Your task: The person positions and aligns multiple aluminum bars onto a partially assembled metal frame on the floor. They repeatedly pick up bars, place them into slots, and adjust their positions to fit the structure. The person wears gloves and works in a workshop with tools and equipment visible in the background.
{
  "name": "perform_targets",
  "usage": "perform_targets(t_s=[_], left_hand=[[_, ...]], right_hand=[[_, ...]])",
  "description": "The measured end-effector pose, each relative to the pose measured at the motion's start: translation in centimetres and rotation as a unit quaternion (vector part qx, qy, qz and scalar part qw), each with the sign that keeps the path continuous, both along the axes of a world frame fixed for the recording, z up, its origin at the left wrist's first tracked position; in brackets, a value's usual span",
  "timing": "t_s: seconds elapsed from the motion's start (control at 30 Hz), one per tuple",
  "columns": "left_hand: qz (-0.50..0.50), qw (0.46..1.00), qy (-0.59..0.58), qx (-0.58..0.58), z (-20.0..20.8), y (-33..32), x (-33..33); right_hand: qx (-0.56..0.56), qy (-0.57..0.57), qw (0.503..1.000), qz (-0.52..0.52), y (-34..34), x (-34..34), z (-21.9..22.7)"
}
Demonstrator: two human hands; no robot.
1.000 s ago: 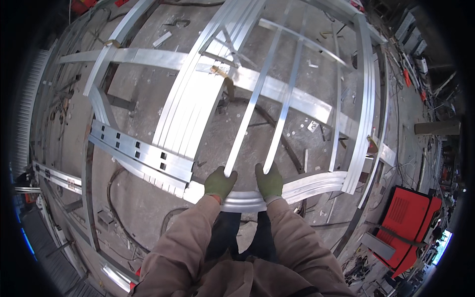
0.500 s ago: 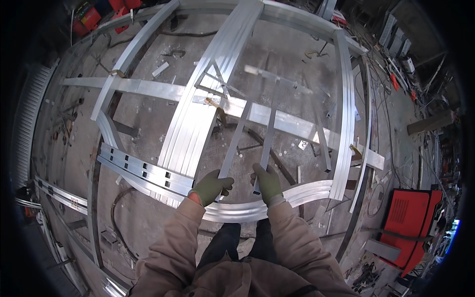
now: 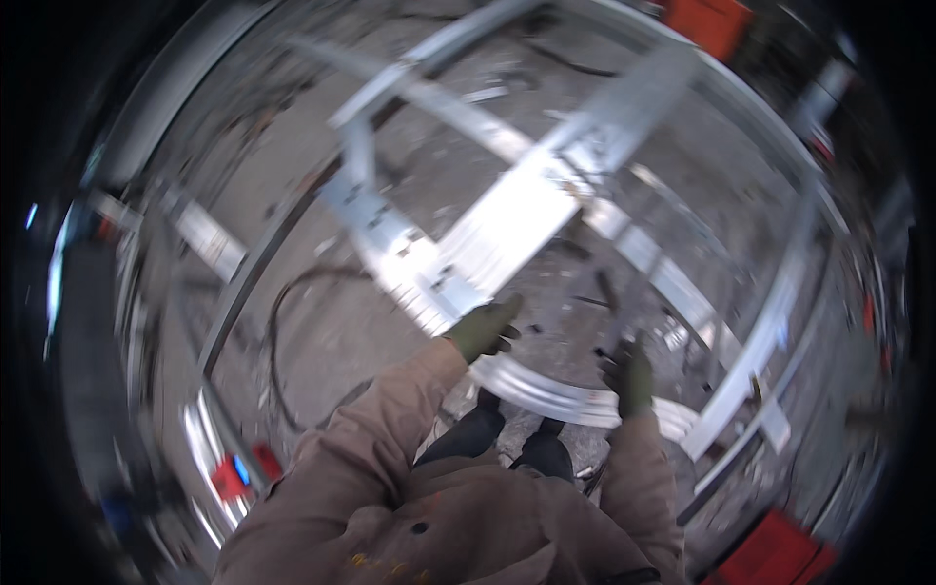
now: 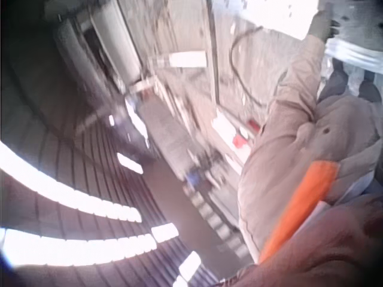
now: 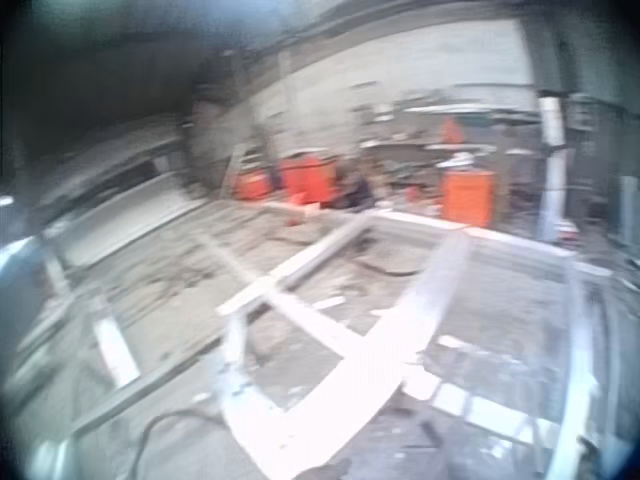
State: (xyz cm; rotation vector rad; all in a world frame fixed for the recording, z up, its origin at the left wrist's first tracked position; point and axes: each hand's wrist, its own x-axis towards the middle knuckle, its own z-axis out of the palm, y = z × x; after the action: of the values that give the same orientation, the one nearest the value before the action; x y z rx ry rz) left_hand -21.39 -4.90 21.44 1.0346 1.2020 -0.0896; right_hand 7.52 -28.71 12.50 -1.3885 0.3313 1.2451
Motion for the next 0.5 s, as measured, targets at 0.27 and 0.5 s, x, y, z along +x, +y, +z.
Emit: perform_targets(t_s=[0.27,0.5], left_hand=[[0.064,0.923,0.356,0.127,-10.8,-30.2,-34.5],[0.185,0.847,0.451,-0.212,-10.8,-70.4,-38.0]], right_hand=[[-0.034,-0.044,0.957,0.286,-12.7,-8.4,-4.9],[0.015,-0.094,0.8,0.592,-9.5,-16.8,-3.8]])
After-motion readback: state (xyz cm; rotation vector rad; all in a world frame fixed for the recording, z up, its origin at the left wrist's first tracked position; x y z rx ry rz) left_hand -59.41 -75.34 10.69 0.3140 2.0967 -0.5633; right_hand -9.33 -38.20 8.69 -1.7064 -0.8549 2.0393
